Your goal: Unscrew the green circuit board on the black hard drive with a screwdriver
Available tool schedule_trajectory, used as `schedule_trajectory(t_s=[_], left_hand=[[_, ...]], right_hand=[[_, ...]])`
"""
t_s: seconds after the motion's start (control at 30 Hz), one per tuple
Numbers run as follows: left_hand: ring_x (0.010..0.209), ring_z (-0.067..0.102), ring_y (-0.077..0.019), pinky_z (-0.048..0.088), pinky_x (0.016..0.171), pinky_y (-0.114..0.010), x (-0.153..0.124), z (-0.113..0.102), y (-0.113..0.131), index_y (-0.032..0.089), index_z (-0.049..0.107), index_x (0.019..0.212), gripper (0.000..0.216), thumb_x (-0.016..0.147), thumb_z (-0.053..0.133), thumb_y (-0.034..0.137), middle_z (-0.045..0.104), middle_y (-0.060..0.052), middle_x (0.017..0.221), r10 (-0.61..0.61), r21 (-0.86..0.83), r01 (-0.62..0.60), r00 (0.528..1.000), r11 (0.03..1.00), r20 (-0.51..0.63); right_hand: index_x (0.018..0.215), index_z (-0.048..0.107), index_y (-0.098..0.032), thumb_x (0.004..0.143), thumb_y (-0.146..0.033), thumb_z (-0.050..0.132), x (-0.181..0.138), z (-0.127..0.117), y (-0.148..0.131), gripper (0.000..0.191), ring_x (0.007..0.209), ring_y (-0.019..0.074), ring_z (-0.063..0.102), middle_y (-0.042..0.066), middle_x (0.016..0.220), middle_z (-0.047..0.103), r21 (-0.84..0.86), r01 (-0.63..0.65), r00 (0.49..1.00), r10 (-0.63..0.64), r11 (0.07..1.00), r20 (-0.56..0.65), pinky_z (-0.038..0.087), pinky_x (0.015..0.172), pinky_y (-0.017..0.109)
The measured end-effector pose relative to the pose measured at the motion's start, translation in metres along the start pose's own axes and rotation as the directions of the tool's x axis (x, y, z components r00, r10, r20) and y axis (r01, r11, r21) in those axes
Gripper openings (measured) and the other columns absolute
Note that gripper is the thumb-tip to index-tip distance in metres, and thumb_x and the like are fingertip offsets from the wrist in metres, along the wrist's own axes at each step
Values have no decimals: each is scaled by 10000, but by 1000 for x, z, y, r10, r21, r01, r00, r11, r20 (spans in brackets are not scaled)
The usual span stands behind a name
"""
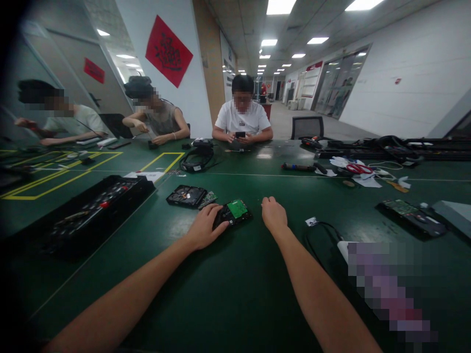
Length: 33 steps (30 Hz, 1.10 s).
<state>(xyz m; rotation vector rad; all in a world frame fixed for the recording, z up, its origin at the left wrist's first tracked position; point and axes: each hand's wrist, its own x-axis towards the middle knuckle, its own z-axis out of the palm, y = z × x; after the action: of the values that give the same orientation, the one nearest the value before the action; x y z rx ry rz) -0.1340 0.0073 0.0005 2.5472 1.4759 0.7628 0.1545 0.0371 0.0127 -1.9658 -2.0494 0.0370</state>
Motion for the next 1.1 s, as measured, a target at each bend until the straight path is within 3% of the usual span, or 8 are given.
schedule_trajectory(t_s=[0.27, 0.43, 0.73, 0.93, 1.1], left_hand=[[1336, 494, -352, 416, 1134, -532, 4, 3, 2, 215, 483, 1484, 644, 942, 588, 547, 537, -155, 1445, 35, 23, -35, 999, 999, 36], [1304, 507, -357, 431, 1110, -549, 2, -2, 3, 227, 520, 1456, 650, 923, 607, 587, 547, -146, 1414, 72, 8, -73, 996, 997, 49], [1374, 472, -352, 394, 1166, -554, -2, -12, 4, 214, 506, 1468, 626, 927, 623, 507, 495, -156, 1504, 185, -63, -178, 975, 982, 125], [1497, 356, -350, 317, 1234, -563, -4, -13, 6, 206, 443, 1523, 629, 946, 603, 398, 384, -149, 1622, 260, -109, -243, 947, 964, 191], [1557, 256, -356, 245, 1263, -604, -5, -11, 15, 244, 359, 1585, 719, 955, 617, 475, 296, -125, 1678, 286, -84, -275, 945, 958, 159]], right_hand=[[1134, 643, -197, 1052, -276, 435, -11, -1, 4, 237, 900, 238, 650, 132, 1151, 661, 26, 47, 999, -47, 999, -11, 476, 716, 341], [1033, 659, -211, 1038, -348, 494, -16, -1, 6, 214, 889, 226, 646, 100, 1075, 684, 82, 102, 995, -102, 991, 2, 456, 712, 329], [963, 679, -222, 961, -299, 596, -5, 6, 25, 113, 938, 232, 660, 69, 1013, 725, 288, 86, 996, -72, 954, -57, 467, 849, 362], [1053, 708, -232, 958, -409, 579, 1, 6, 44, 239, 727, 179, 660, 37, 988, 750, 431, 5, 999, 10, 902, -31, 493, 685, 324], [1025, 723, -222, 904, -446, 644, 1, 6, 45, 268, 673, 160, 648, 30, 925, 746, 560, -45, 999, 42, 827, 18, 489, 652, 306]])
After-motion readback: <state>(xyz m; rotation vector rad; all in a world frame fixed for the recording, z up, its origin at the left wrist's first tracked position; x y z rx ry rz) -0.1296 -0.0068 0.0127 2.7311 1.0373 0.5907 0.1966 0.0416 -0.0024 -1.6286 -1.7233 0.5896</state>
